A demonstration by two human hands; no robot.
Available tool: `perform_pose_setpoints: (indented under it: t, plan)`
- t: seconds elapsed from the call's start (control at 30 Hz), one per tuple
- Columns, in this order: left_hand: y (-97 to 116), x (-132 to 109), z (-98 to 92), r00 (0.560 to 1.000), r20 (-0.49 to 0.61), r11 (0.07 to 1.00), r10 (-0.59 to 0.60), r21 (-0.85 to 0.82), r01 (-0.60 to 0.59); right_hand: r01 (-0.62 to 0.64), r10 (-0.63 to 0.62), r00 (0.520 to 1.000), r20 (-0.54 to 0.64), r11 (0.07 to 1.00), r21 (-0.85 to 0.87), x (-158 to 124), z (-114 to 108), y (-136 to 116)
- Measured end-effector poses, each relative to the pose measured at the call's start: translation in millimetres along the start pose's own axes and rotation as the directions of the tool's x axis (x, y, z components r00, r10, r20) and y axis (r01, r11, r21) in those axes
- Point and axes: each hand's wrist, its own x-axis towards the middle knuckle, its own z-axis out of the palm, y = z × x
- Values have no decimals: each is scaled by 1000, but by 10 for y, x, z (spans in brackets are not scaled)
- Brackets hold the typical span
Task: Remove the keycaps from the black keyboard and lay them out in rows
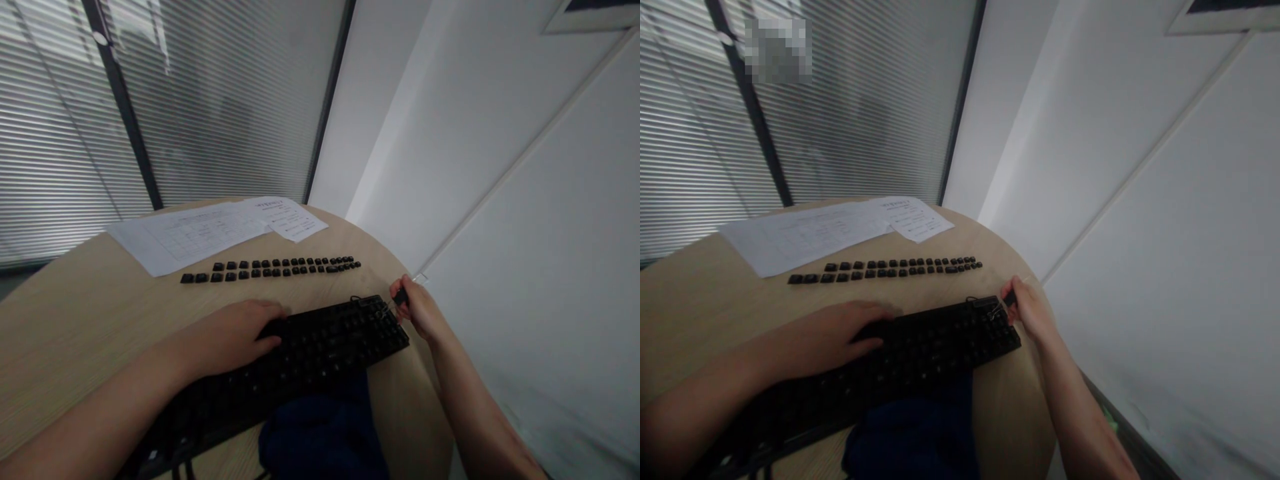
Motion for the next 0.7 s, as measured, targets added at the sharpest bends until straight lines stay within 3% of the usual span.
perform_pose_setpoints:
  t: [0.13,0.33,0.7]
  plan:
    - [-36,2,8,1000,7,1000,12,17,-12,-7,3,1000,22,987,162,-32,94,-73]
    - [-67,15,-8,1000,12,1000,27,10,-27,25,-29,999,-23,986,-163,61,146,-46]
    - [-37,30,-10,999,31,999,17,45,-18,74,-72,997,18,959,-272,142,185,-92]
